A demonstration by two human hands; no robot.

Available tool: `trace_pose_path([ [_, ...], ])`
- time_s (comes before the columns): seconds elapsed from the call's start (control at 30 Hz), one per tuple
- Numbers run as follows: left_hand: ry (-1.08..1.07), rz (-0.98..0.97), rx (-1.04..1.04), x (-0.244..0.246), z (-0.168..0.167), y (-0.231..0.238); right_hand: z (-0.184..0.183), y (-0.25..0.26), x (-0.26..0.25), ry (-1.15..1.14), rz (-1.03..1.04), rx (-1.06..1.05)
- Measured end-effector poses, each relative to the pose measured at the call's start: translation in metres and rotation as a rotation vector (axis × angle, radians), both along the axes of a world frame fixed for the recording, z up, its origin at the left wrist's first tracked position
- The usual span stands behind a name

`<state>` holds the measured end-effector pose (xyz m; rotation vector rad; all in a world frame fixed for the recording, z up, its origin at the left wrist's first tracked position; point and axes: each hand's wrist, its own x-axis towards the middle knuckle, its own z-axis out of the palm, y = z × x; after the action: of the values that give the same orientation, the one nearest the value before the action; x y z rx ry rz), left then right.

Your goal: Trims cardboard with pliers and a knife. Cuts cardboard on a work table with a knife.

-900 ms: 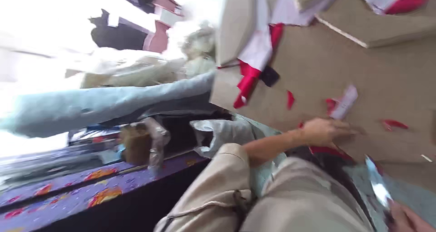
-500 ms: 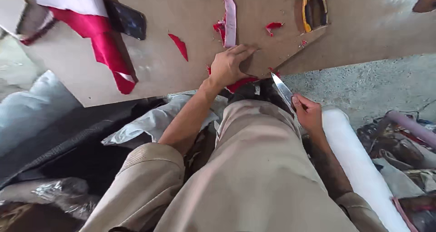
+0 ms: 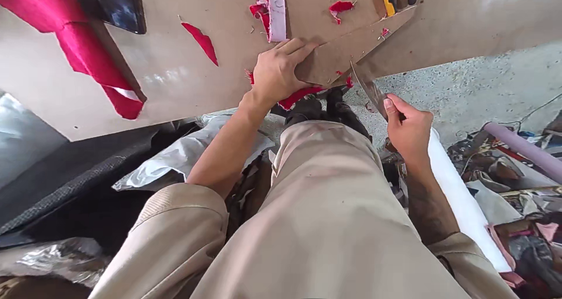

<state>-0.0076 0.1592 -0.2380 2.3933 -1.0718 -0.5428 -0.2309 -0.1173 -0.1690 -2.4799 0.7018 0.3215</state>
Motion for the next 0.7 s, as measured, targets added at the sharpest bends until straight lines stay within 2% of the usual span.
trace_pose_path([
  [0.23,-0.030,-0.014,-0.007,0.000,0.001,-0.001,0.030,0.000,0.031,0.265,0.057,-0.094],
  [0.33,-0.031,-0.027,-0.032,-0.001,-0.002,0.001,0.027,-0.002,0.039,0.311,0.110,-0.135],
  [0.37,-0.034,-0.036,-0.038,0.000,-0.002,0.002,0.017,-0.005,0.035,0.289,0.103,-0.056],
  [0.43,-0.049,-0.050,-0.057,0.005,-0.002,0.001,-0.011,-0.018,0.026,0.250,0.017,0.304],
  [0.47,-0.032,-0.071,-0.060,0.003,-0.001,0.001,-0.022,-0.020,0.019,0.222,-0.018,0.408],
  [0.5,-0.003,-0.105,-0.061,0.000,0.000,-0.001,-0.025,-0.018,0.018,0.168,-0.001,0.353],
  [0.57,0.022,-0.183,-0.060,-0.008,-0.002,-0.010,-0.025,-0.003,0.034,-0.012,0.135,0.027],
  [0.6,0.046,-0.210,-0.058,-0.019,-0.003,-0.012,-0.020,0.007,0.039,-0.051,0.159,-0.049],
  [0.7,0.022,-0.128,-0.055,-0.019,-0.003,-0.011,-0.001,0.016,0.052,-0.215,0.027,-0.092],
])
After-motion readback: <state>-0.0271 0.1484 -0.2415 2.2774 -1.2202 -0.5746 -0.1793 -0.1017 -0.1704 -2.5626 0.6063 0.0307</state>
